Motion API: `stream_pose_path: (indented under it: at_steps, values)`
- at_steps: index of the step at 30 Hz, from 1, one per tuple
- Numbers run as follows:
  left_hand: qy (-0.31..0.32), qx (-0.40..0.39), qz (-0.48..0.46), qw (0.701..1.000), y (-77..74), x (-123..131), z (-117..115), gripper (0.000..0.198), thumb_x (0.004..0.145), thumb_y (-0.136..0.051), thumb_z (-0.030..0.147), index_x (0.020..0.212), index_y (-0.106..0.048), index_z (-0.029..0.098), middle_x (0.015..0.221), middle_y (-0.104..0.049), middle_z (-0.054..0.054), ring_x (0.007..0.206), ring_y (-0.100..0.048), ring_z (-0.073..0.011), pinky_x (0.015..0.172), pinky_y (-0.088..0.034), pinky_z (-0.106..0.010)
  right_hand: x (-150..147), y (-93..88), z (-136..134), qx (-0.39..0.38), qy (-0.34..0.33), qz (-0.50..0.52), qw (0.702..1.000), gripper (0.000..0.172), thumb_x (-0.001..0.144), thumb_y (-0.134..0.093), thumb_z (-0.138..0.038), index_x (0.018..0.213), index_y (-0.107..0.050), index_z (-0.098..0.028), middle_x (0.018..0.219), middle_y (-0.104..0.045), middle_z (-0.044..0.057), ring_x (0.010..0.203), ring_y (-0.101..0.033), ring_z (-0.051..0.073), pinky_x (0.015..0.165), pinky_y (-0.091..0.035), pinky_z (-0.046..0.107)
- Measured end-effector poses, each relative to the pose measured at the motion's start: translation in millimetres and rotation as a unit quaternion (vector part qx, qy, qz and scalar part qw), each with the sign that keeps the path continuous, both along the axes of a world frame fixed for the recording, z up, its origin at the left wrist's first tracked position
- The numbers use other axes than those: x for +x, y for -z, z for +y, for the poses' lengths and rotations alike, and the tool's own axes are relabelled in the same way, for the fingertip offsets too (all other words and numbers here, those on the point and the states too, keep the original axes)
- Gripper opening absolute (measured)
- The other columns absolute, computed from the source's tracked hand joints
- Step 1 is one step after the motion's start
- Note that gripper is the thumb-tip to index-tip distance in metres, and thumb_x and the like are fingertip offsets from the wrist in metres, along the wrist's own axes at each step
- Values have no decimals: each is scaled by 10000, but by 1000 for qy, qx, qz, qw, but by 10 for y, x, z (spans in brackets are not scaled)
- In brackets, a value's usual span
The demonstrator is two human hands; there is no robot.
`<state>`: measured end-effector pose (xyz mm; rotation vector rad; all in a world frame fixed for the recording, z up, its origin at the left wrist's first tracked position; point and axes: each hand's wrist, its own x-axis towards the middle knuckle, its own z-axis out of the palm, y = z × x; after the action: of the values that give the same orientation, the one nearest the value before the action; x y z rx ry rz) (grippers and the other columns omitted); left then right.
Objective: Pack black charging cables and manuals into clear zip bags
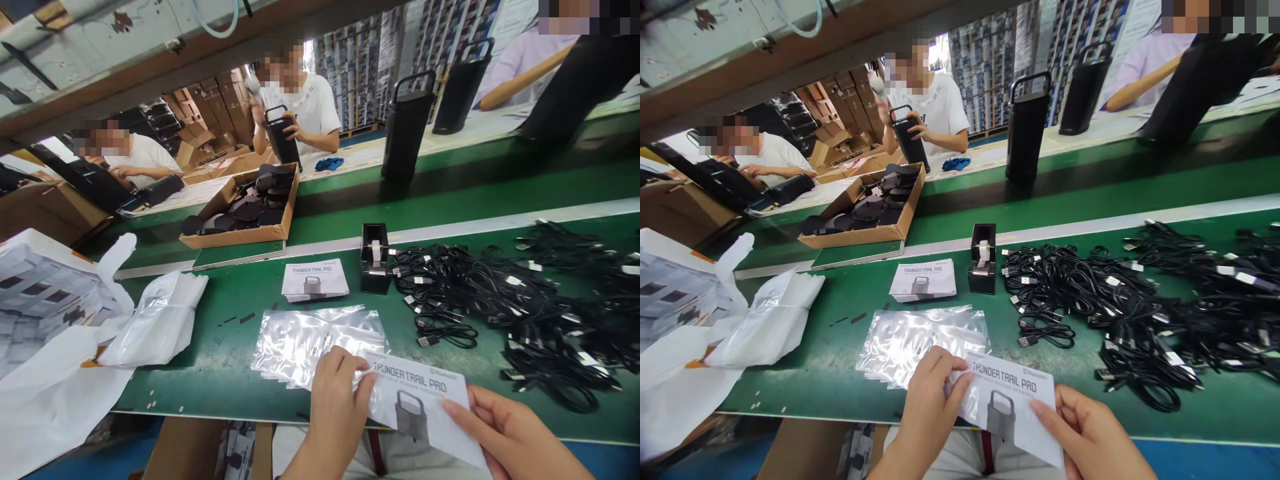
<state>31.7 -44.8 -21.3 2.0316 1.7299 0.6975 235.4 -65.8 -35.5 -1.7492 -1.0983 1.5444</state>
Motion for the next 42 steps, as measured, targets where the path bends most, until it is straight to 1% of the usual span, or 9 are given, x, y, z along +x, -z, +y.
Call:
stream_pose_path:
  at_steps: [13, 19, 23, 26, 28, 30, 33, 38, 42]
  values:
    - [-14, -26, -53, 998, -70, -85, 140, 169, 837, -434, 100, 751, -550, 187, 795, -532, -28, 734, -537, -175, 656, -415, -292, -303, -181, 374, -8, -21, 143, 989, 241, 673, -671, -389, 691, -548, -182, 477, -615, -35, 415, -549, 88, 453, -442, 196]
    - [2, -37, -101, 994, -192, -77, 187, 167, 863, -381, 153, 766, -511, 190, 794, -501, -26, 739, -524, -178, 665, -408, -293, -820, -219, 659, 97, -112, 105, 983, 132, 758, -514, -301, 747, -547, -173, 568, -632, -17, 517, -628, 137, 548, -529, 271]
    - [-18, -42, -71, 996, -186, -90, 253, 185, 876, -361, 179, 760, -504, 194, 796, -505, -30, 739, -526, -186, 662, -410, -304, -645, -359, 746, 199, -159, -13, 967, 240, 765, -472, -124, 925, -642, -184, 818, -682, 48, 760, -651, 200, 697, -525, 343]
    - [-17, -70, -20, 997, -162, -103, 288, 181, 872, -374, 168, 755, -510, 197, 798, -528, -35, 726, -533, -190, 652, -412, -308, -223, -385, 779, 376, -238, -405, 799, 457, 667, -481, 34, 1022, -643, -205, 996, -656, 107, 876, -614, 267, 719, -508, 393]
    - [-7, -89, 25, 996, -139, -99, 302, 186, 853, -386, 130, 734, -514, 193, 801, -544, -49, 738, -538, -203, 663, -415, -324, 16, -336, 803, 421, -308, -507, 686, 430, 640, -473, 77, 918, -665, -189, 882, -669, 97, 765, -626, 254, 639, -514, 366]
    - [4, -103, 67, 992, -125, -86, 311, 192, 831, -397, 95, 711, -515, 188, 798, -556, -65, 756, -540, -221, 683, -415, -345, 138, -282, 818, 445, -350, -518, 641, 357, 657, -453, 85, 783, -650, -184, 784, -655, 72, 657, -625, 219, 558, -499, 320]
    - [6, -109, 74, 991, -137, -80, 314, 186, 829, -394, 94, 715, -506, 189, 799, -561, -73, 764, -537, -230, 685, -410, -352, 104, -286, 798, 454, -333, -434, 703, 245, 766, -446, -16, 716, -601, -199, 731, -622, 41, 581, -613, 174, 501, -469, 276]
    - [-18, -90, -24, 995, -180, -126, 280, 166, 862, -347, 149, 770, -474, 204, 785, -546, -44, 726, -529, -208, 652, -392, -317, -218, -387, 701, 299, -83, -58, 949, 187, 842, -497, -336, 919, -601, -201, 644, -643, 5, 578, -620, 148, 542, -503, 248]
    - [-35, -98, -62, 993, -172, -147, 251, 146, 848, -343, 144, 785, -456, 211, 772, -536, -28, 720, -525, -204, 647, -376, -303, -424, -262, 710, 189, 50, 117, 974, 288, 752, -610, -415, 865, -648, -153, 586, -651, 16, 532, -610, 142, 518, -516, 248]
